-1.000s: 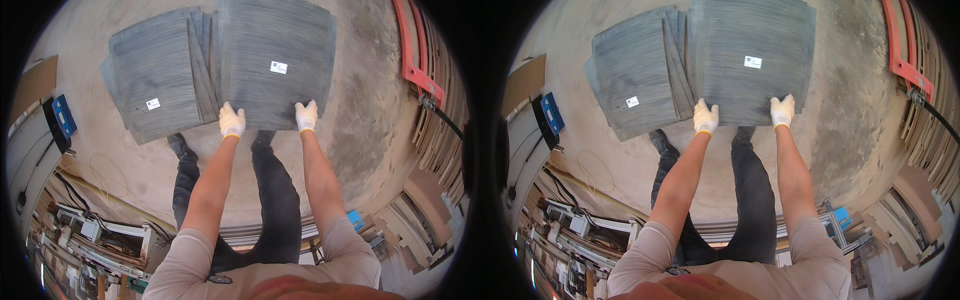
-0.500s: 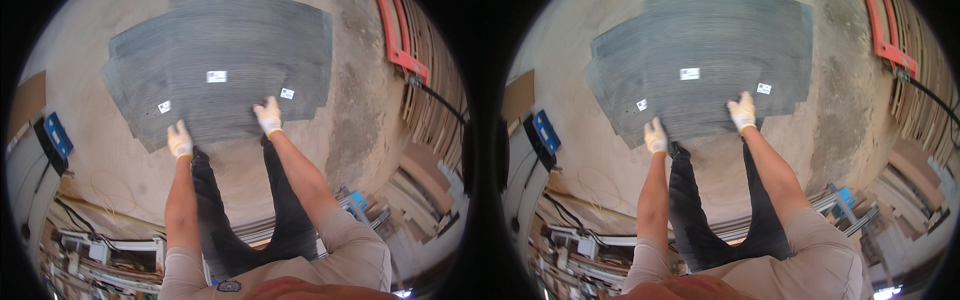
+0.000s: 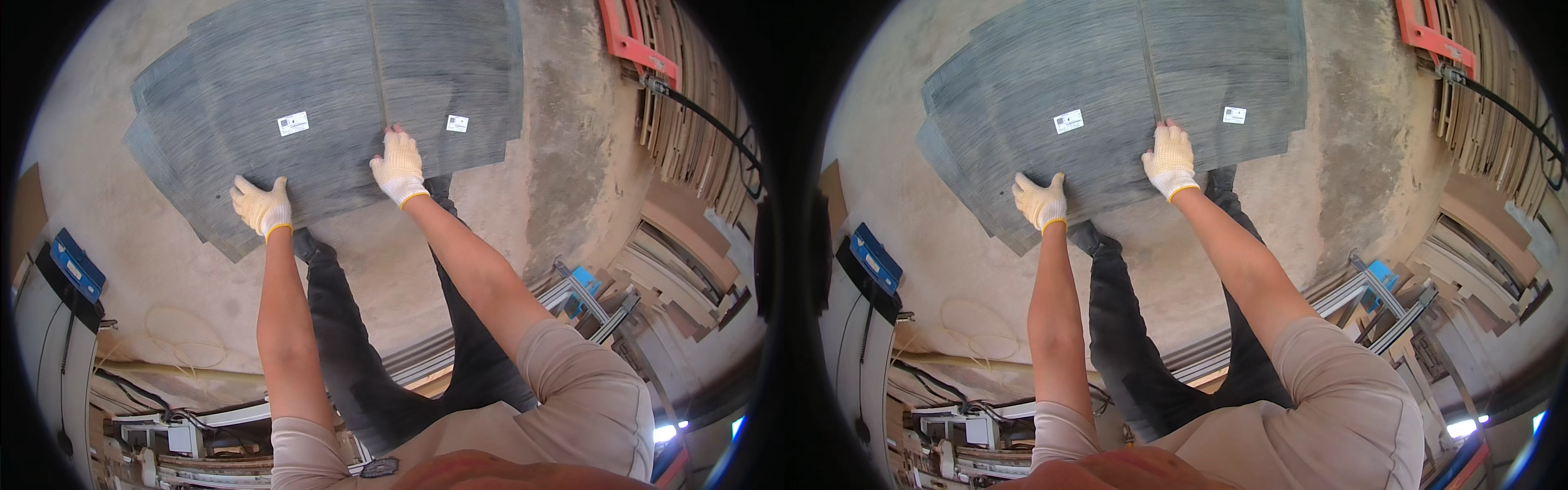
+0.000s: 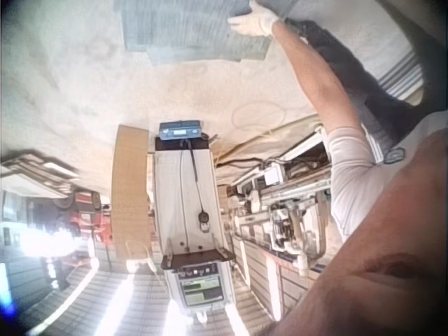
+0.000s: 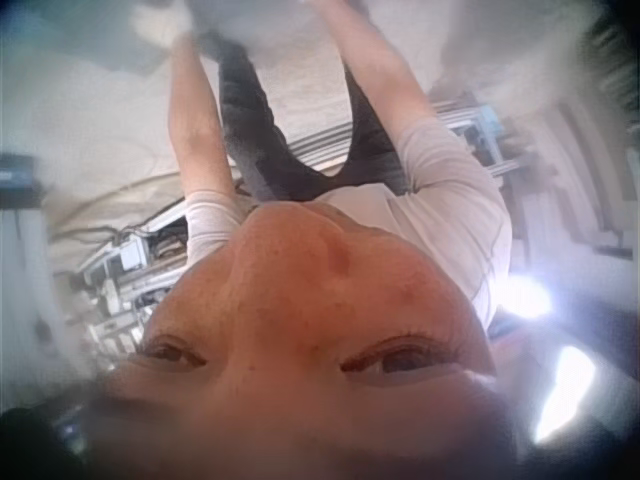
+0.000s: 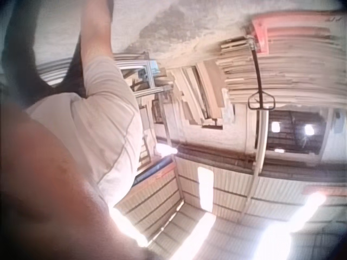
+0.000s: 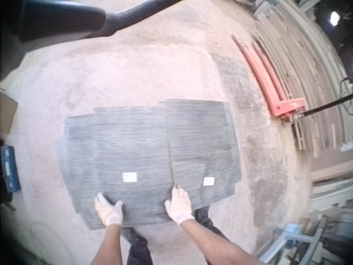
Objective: The person uses a screwdriver to tighten screws on a machine, then operates a control panel. They pick up several dark rectangular panels and place them onto a large curved surface, arranging them in a pattern. The person then uses the screwdriver again on the machine.
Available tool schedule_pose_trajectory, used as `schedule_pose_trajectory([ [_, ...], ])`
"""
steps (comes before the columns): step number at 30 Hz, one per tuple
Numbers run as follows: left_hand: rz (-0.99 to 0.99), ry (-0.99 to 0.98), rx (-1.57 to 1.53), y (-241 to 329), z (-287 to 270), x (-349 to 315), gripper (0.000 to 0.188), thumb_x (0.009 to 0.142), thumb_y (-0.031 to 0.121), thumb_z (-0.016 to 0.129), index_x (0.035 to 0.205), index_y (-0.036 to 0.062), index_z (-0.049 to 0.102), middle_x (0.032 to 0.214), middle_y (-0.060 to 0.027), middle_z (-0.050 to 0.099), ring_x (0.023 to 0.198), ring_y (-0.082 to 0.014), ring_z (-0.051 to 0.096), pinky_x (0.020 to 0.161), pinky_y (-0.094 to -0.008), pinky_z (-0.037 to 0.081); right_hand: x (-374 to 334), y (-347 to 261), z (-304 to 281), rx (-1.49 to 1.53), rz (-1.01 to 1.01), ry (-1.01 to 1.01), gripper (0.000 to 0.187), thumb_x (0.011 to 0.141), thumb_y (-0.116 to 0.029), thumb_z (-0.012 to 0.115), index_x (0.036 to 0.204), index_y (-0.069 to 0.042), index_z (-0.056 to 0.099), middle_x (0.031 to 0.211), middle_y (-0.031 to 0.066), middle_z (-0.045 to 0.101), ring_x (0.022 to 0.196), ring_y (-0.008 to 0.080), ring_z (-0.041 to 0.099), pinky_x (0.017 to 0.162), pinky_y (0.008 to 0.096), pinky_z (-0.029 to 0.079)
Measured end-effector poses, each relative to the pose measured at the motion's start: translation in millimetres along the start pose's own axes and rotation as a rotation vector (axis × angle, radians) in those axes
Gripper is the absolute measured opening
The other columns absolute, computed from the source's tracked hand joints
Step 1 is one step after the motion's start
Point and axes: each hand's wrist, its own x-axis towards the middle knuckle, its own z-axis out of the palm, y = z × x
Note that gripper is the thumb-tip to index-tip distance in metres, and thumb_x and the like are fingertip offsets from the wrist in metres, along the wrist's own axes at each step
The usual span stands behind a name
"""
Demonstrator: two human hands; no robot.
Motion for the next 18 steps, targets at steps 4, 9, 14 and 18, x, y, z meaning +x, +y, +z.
schedule_pose_trajectory([
  [4, -0.017, 0.024, -0.031, -6.9, -5.1, -11.7, 0.095, 0.075, 0.039, 0.09, 0.15, 0.0063, 0.041, 0.153, -0.0182, 0.046, 0.139, -0.0383, 0.047, 0.111, -0.0481, 0.048, 9.6, -10.3, -6.9, 0.047, -0.046, -0.109, 0.068, 0.085, -0.021, 0.072, 0.146, -0.001, 0.049, 0.154, 0.0247, 0.043, 0.138, 0.0418, 0.046, 0.114, 0.0487, 0.042],
  [9, -0.091, -0.003, -0.014, -19.5, 4.4, -27.2, 0.093, 0.076, 0.037, 0.09, 0.15, 0.0065, 0.042, 0.152, -0.016, 0.048, 0.139, -0.0375, 0.048, 0.11, -0.0482, 0.048, 27.0, -41.5, -0.1, 0.193, 0.193, -0.129, 0.074, 0.084, -0.03, 0.072, 0.147, 0.0, 0.047, 0.157, 0.0303, 0.039, 0.14, 0.0444, 0.043, 0.117, 0.0492, 0.039],
  [14, -0.066, 0.069, 0.014, -54.0, 12.0, -22.3, 0.089, 0.076, 0.035, 0.09, 0.147, 0.0053, 0.044, 0.151, -0.0167, 0.049, 0.137, -0.0393, 0.049, 0.109, -0.0492, 0.048, 26.5, -58.6, 3.7, 0.287, 0.154, -0.197, 0.078, 0.084, -0.036, 0.071, 0.149, 0.0, 0.047, 0.16, 0.0275, 0.037, 0.143, 0.0445, 0.041, 0.119, 0.0474, 0.036],
  [18, -0.061, 0.055, 0.014, -89.6, 0.3, -6.7, 0.084, 0.078, 0.034, 0.088, 0.145, 0.0059, 0.046, 0.15, -0.0205, 0.049, 0.136, -0.0413, 0.051, 0.11, -0.0498, 0.047, 17.9, -57.6, 2.3, 0.335, -0.001, -0.319, 0.075, 0.087, -0.033, 0.069, 0.151, -0.002, 0.046, 0.161, 0.0223, 0.039, 0.144, 0.0381, 0.042, 0.12, 0.0443, 0.036],
])
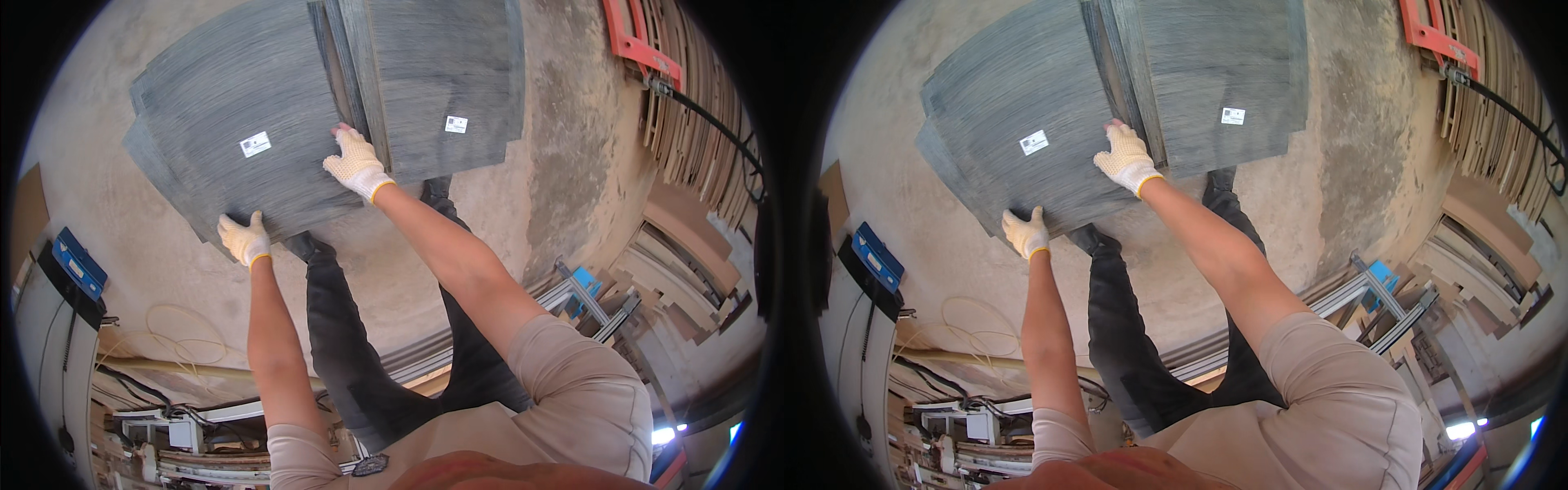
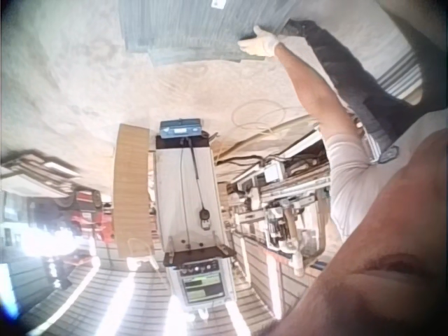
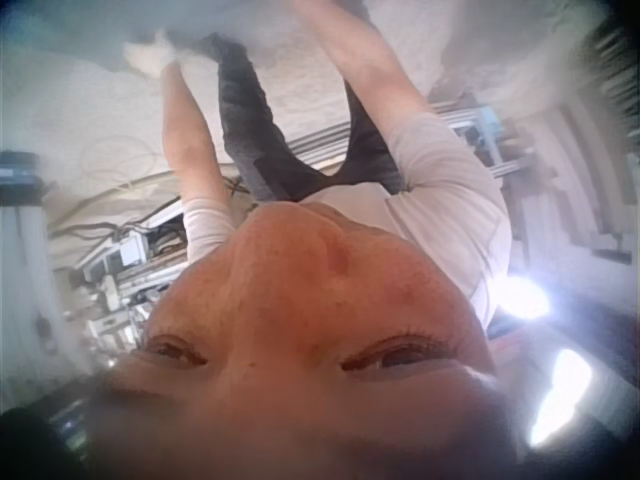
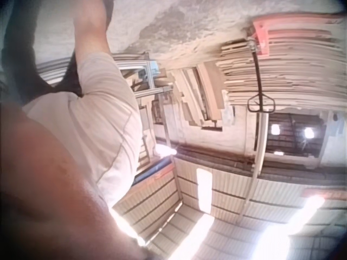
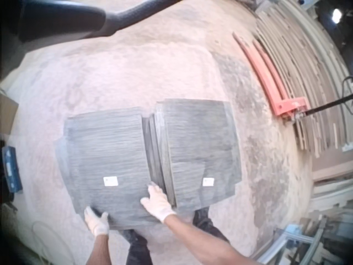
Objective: The person uses a screwdriver to tighten screws on a machine, then operates a control panel. They pick up several dark rectangular panels and place them onto a large curved surface, arranging them in a pattern. The person then uses the screwdriver again on the machine.
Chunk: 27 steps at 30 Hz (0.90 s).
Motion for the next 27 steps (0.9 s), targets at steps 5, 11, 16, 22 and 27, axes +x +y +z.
schedule_pose_trajectory([
  [5, 0.255, 0.021, 0.047, 19.5, 4.2, -13.5, 0.074, 0.084, 0.034, 0.082, 0.145, 0.0035, 0.052, 0.15, -0.0231, 0.052, 0.138, -0.0404, 0.05, 0.113, -0.0482, 0.045, -38.6, 76.4, -47.6, 0.013, -0.084, 0.171, 0.054, 0.086, -0.025, 0.066, 0.135, -0.003, 0.058, 0.141, 0.0203, 0.058, 0.132, 0.038, 0.054, 0.111, 0.0464, 0.045],
  [11, 0.348, -0.562, -0.472, 164.1, 96.2, -150.5, 0.072, 0.091, 0.032, 0.072, 0.149, -0.0022, 0.048, 0.136, -0.0271, 0.065, 0.13, -0.0376, 0.062, 0.111, -0.0432, 0.046, -89.2, 257.2, -161.6, -0.212, 0.607, 0.571, 0.054, 0.086, -0.027, 0.067, 0.132, 0.001, 0.058, 0.128, 0.0265, 0.062, 0.123, 0.0422, 0.059, 0.106, 0.0489, 0.048],
  [16, 0.04, -0.447, -0.308, 230.9, 149.1, -222.2, 0.084, 0.085, 0.032, 0.076, 0.151, -0.0065, 0.041, 0.139, -0.0333, 0.06, 0.131, -0.0431, 0.059, 0.111, -0.0441, 0.046, -89.1, 310.5, -179.6, 0.071, 0.676, 0.236, 0.078, 0.085, -0.035, 0.07, 0.147, 0.005, 0.044, 0.155, 0.0303, 0.042, 0.142, 0.0452, 0.045, 0.116, 0.0457, 0.041],
  [22, -0.046, -0.476, -0.476, 213.8, 153.6, -209.5, 0.081, 0.089, 0.025, 0.074, 0.151, -0.0143, 0.04, 0.152, -0.0271, 0.051, 0.137, -0.0341, 0.054, 0.116, -0.0416, 0.041, -124.4, 302.9, -188.1, 0.2, 0.606, 0.07, 0.078, 0.087, -0.042, 0.065, 0.147, 0.004, 0.045, 0.164, 0.033, 0.028, 0.152, 0.0433, 0.034, 0.123, 0.0455, 0.034],
  [27, 0.053, -0.464, -0.413, 200.1, 108.2, -220.2, 0.079, 0.089, 0.023, 0.075, 0.148, -0.0172, 0.042, 0.146, -0.0274, 0.056, 0.132, -0.0326, 0.058, 0.112, -0.0411, 0.044, -180.5, 294.8, -213.5, 0.246, 0.496, 0.139, 0.065, 0.085, -0.038, 0.074, 0.136, -0.003, 0.053, 0.144, 0.0234, 0.052, 0.136, 0.04, 0.049, 0.113, 0.0473, 0.043],
])
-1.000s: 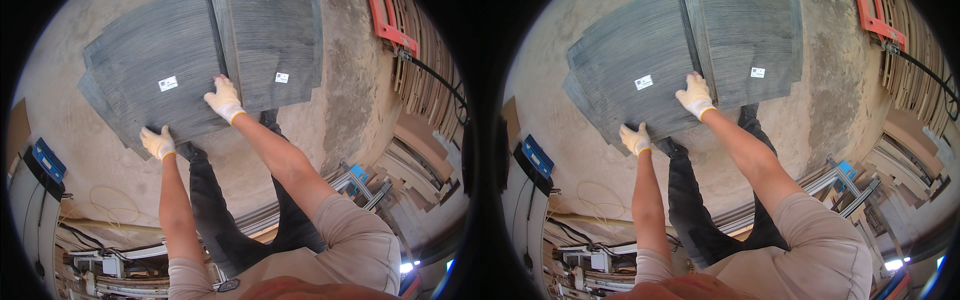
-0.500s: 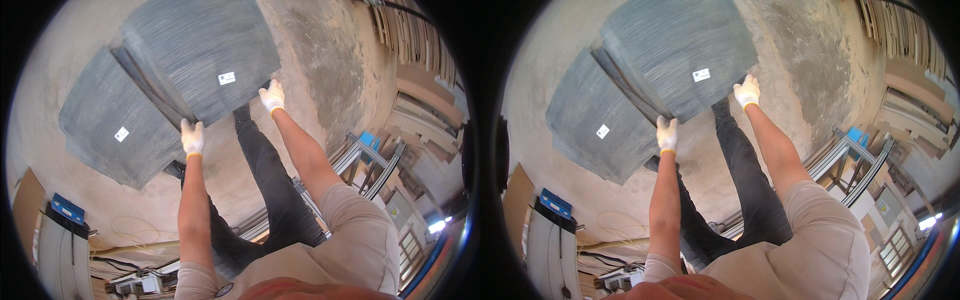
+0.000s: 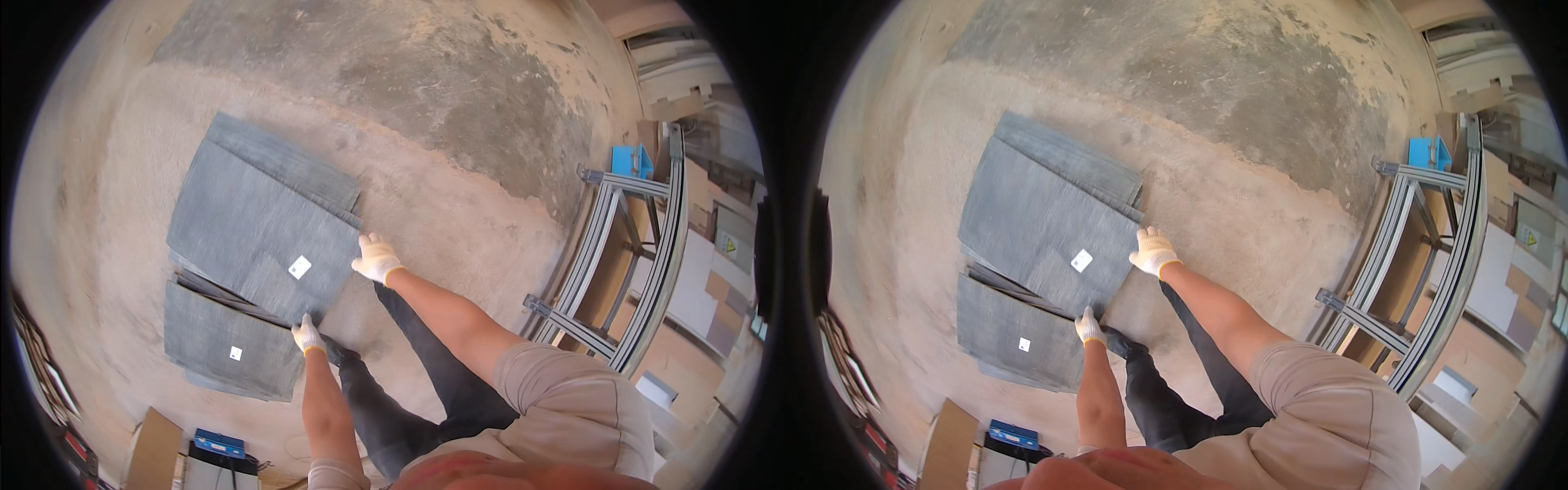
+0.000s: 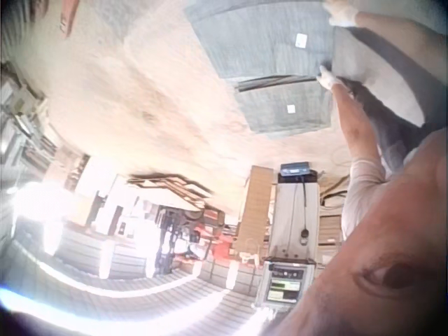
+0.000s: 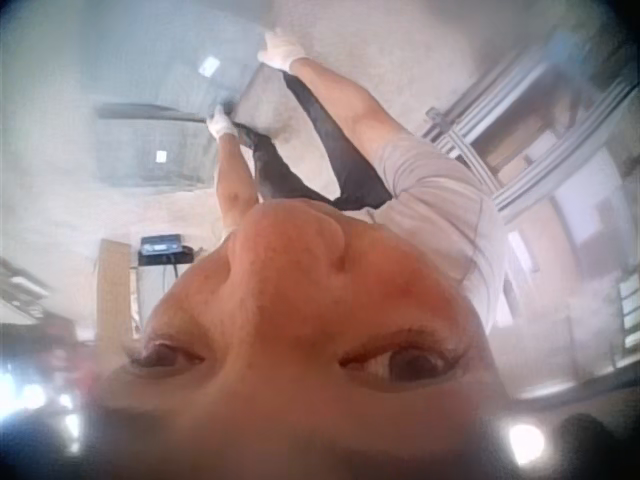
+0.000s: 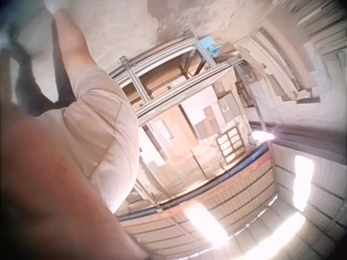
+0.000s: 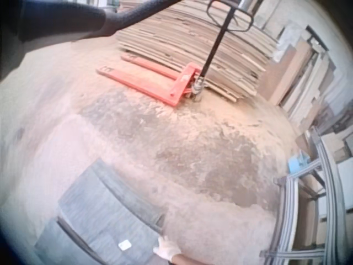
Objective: The person uses a screwdriver to tighten screws on a machine, then operates a control panel. They pick up several dark rectangular panels and place them onto a large curved surface, arranging them in a pattern. The person then uses the screwdriver again on the machine.
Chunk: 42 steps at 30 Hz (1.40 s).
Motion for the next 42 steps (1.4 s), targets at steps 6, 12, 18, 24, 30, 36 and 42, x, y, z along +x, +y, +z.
schedule_pose_trajectory([
  [6, -0.194, -0.516, -0.271, 64.5, -111.9, -153.5, 0.047, 0.097, 0.051, 0.071, 0.118, 0.0086, 0.069, 0.102, -0.0015, 0.071, 0.072, -0.0151, 0.062, 0.052, -0.0323, 0.045, -93.6, 44.0, -69.2, 0.362, -0.035, 0.116, 0.044, 0.085, -0.036, 0.078, 0.107, 0.0, 0.066, 0.115, 0.024, 0.068, 0.112, 0.0391, 0.066, 0.093, 0.0469, 0.052],
  [12, -0.179, -0.665, -0.309, 204.0, -117.6, -314.2, 0.026, 0.104, 0.029, 0.06, 0.12, 0.0096, 0.064, 0.101, -0.0042, 0.072, 0.074, -0.0181, 0.066, 0.053, -0.0303, 0.046, -144.3, 100.1, -177.6, 1.324, 0.075, -0.109, 0.034, 0.091, -0.032, 0.074, 0.098, 0.0, 0.069, 0.071, 0.0116, 0.067, 0.057, 0.0203, 0.065, 0.055, 0.0363, 0.053],
  [18, -0.119, -0.915, -0.101, 324.7, 32.3, -464.8, 0.023, 0.104, 0.026, 0.06, 0.118, 0.0083, 0.063, 0.102, -0.0089, 0.071, 0.079, -0.0202, 0.065, 0.056, -0.0331, 0.045, -208.0, 172.0, -281.5, 2.291, 0.152, 0.05, 0.038, 0.092, -0.029, 0.078, 0.119, -0.009, 0.062, 0.112, 0.0113, 0.067, 0.101, 0.0248, 0.067, 0.084, 0.0431, 0.055],
  [24, 0.109, -1.133, -0.07, 400.2, 207.7, -583.6, 0.026, 0.102, 0.029, 0.065, 0.112, 0.0056, 0.065, 0.093, -0.0069, 0.07, 0.071, -0.0205, 0.063, 0.058, -0.0344, 0.051, -241.5, 173.8, -412.0, 2.19, 0.297, 0.483, 0.038, 0.087, -0.028, 0.077, 0.113, -0.002, 0.067, 0.107, 0.0113, 0.07, 0.095, 0.0242, 0.063, 0.086, 0.0404, 0.051],
  [30, 0.3, -1.028, 0.334, 514.8, 320.9, -502.9, 0.041, 0.102, 0.043, 0.065, 0.109, 0.0027, 0.071, 0.089, -0.0097, 0.073, 0.073, -0.0204, 0.068, 0.063, -0.0371, 0.055, -131.5, 280.6, -645.1, 1.358, 0.155, 0.755, 0.019, 0.085, -0.016, 0.067, 0.086, 0.003, 0.072, 0.078, 0.0028, 0.067, 0.07, 0.0204, 0.059, 0.068, 0.0379, 0.048],
  [36, 0.244, -0.412, 0.649, 612.9, 312.3, -384.8, 0.033, 0.096, 0.028, 0.057, 0.105, -0.0017, 0.069, 0.078, -0.0132, 0.068, 0.062, -0.0272, 0.064, 0.057, -0.0435, 0.051, -44.0, 376.4, -889.3, 0.516, 0.169, 0.915, 0.034, 0.087, -0.028, 0.062, 0.098, 0.002, 0.074, 0.102, 0.0312, 0.071, 0.103, 0.0489, 0.067, 0.095, 0.0529, 0.052],
  [42, 0.121, -0.344, 0.088, 698.4, 339.3, -414.8, 0.017, 0.094, 0.022, 0.059, 0.085, 0.0086, 0.06, 0.072, -0.0072, 0.059, 0.055, -0.0213, 0.059, 0.044, -0.0354, 0.042, 80.5, 433.3, -1087.2, 0.071, 0.059, 0.85, 0.033, 0.092, -0.035, 0.064, 0.1, -0.006, 0.076, 0.103, 0.0239, 0.073, 0.099, 0.0424, 0.07, 0.09, 0.0535, 0.055],
])
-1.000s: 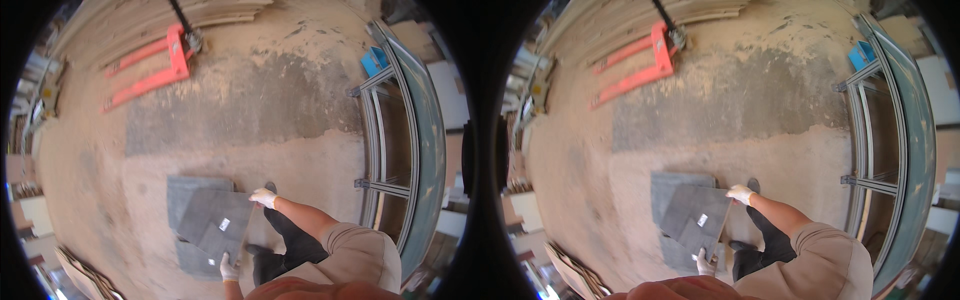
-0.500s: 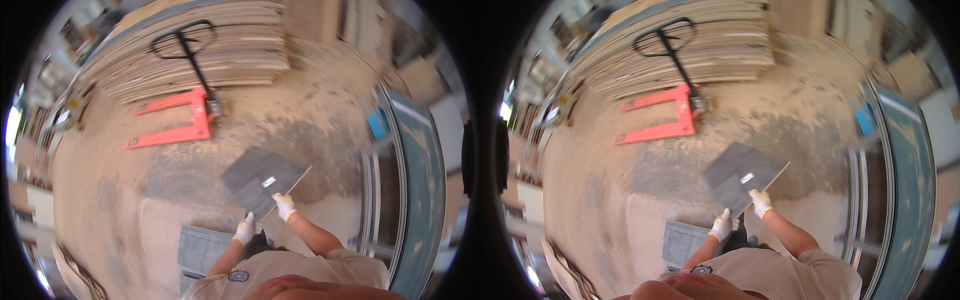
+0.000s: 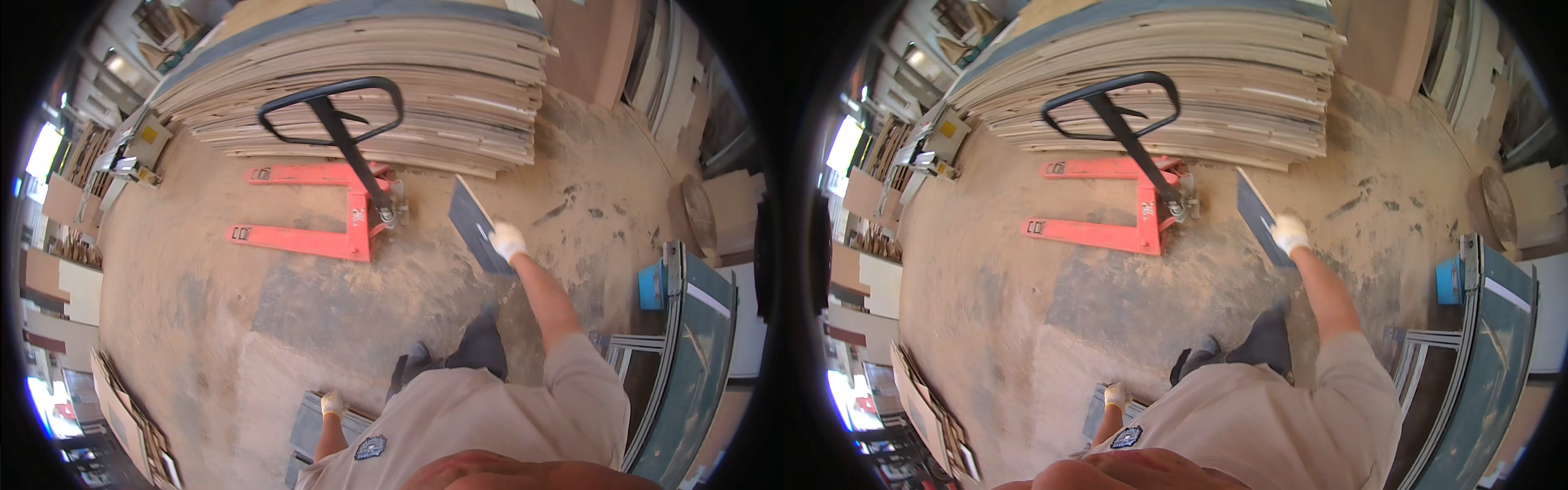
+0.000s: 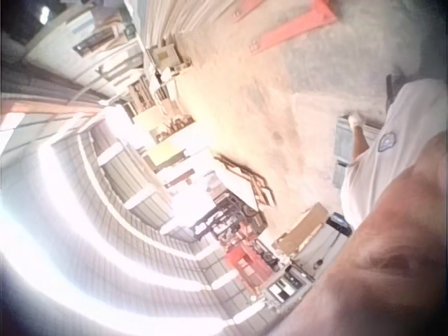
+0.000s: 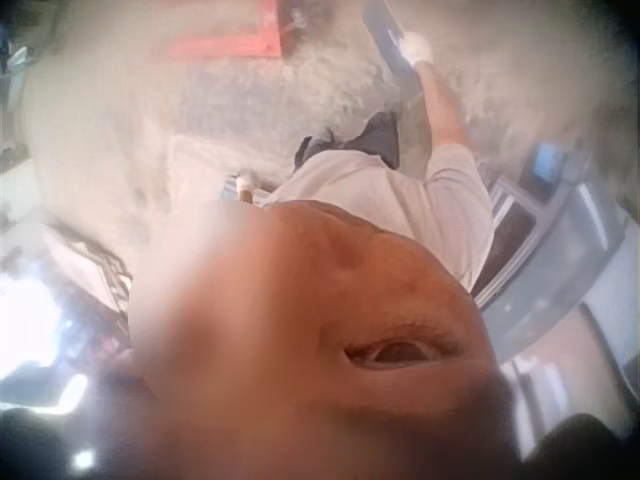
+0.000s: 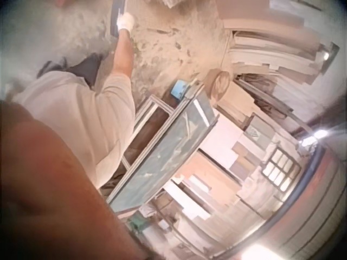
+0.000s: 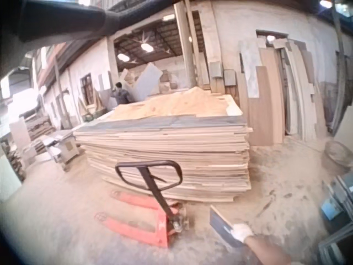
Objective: The person uses a screwdriver to tighten screws on a machine, then operates a control panel. They pick up several dark rectangular panels and place them onto a large curved surface, arranging them in a pattern. The person then uses the screwdriver again on the machine.
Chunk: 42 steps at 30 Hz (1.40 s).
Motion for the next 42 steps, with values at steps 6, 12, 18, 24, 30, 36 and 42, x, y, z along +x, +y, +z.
schedule_pose_trajectory([
  [6, 0.298, -0.017, 0.776, -7.8, 149.9, -107.8, 0.019, 0.093, 0.024, 0.063, 0.082, 0.0086, 0.065, 0.078, -0.0108, 0.068, 0.063, -0.0231, 0.066, 0.052, -0.0392, 0.05, 251.3, 57.8, 72.0, -0.058, -0.186, -0.172, 0.026, 0.092, -0.032, 0.062, 0.096, -0.011, 0.078, 0.103, 0.02, 0.074, 0.095, 0.041, 0.072, 0.082, 0.0533, 0.057],
  [12, -0.012, 0.128, 0.453, 35.7, 384.0, -144.5, 0.019, 0.092, 0.021, 0.061, 0.082, 0.0071, 0.069, 0.082, -0.0166, 0.072, 0.072, -0.0296, 0.071, 0.061, -0.0447, 0.054, 429.7, 97.7, 129.8, -0.048, -0.143, -0.353, 0.026, 0.093, -0.02, 0.058, 0.11, -0.014, 0.078, 0.116, 0.0176, 0.074, 0.11, 0.0376, 0.071, 0.095, 0.0511, 0.056],
  [18, -0.112, 0.162, 0.293, 110.5, 503.7, -122.8, 0.018, 0.091, 0.021, 0.062, 0.084, 0.0078, 0.071, 0.085, -0.0166, 0.073, 0.075, -0.0309, 0.071, 0.063, -0.0454, 0.055, 560.9, 141.5, 120.1, -0.094, -0.066, -0.38, 0.025, 0.091, -0.014, 0.059, 0.109, -0.012, 0.077, 0.117, 0.0192, 0.074, 0.112, 0.0396, 0.07, 0.095, 0.0491, 0.056],
  [24, -0.073, 0.162, 0.205, 120.6, 530.7, -137.6, 0.017, 0.091, 0.02, 0.062, 0.086, 0.0085, 0.073, 0.089, -0.0165, 0.074, 0.077, -0.0322, 0.072, 0.066, -0.0461, 0.056, 533.3, 151.2, 84.4, 0.039, -0.279, 0.165, 0.017, 0.085, -0.019, 0.066, 0.099, -0.011, 0.072, 0.1, 0.019, 0.069, 0.099, 0.0414, 0.067, 0.085, 0.0514, 0.054],
  [30, -0.02, 0.19, 0.019, 51.7, 543.2, -180.1, 0.017, 0.09, 0.02, 0.062, 0.087, 0.0092, 0.075, 0.092, -0.0165, 0.075, 0.08, -0.0336, 0.072, 0.068, -0.0468, 0.057, 338.3, 129.8, 83.5, -0.087, -0.5, -0.765, 0.031, 0.085, -0.022, 0.063, 0.106, -0.005, 0.078, 0.109, 0.0235, 0.074, 0.099, 0.0409, 0.073, 0.088, 0.0486, 0.057],
  [36, -0.045, 0.344, -0.229, -172.7, 577.6, -252.2, 0.018, 0.089, 0.02, 0.062, 0.089, 0.0099, 0.077, 0.095, -0.0164, 0.076, 0.083, -0.0349, 0.073, 0.071, -0.0476, 0.058, 113.1, 91.3, 107.8, -0.211, -1.147, -1.09, 0.036, 0.085, -0.023, 0.06, 0.114, -0.008, 0.076, 0.118, 0.0203, 0.074, 0.114, 0.038, 0.069, 0.099, 0.0439, 0.053],
  [42, -0.112, 0.469, 0.034, -374.9, 691.2, -344.9, 0.035, 0.092, 0.033, 0.06, 0.105, 0.0058, 0.078, 0.113, -0.0203, 0.075, 0.101, -0.0387, 0.072, 0.088, -0.0485, 0.057, 8.7, 53.0, 148.3, -0.604, -1.324, -1.362, 0.026, 0.088, -0.015, 0.061, 0.106, -0.005, 0.077, 0.097, 0.0151, 0.077, 0.093, 0.0262, 0.073, 0.086, 0.0385, 0.057],
])
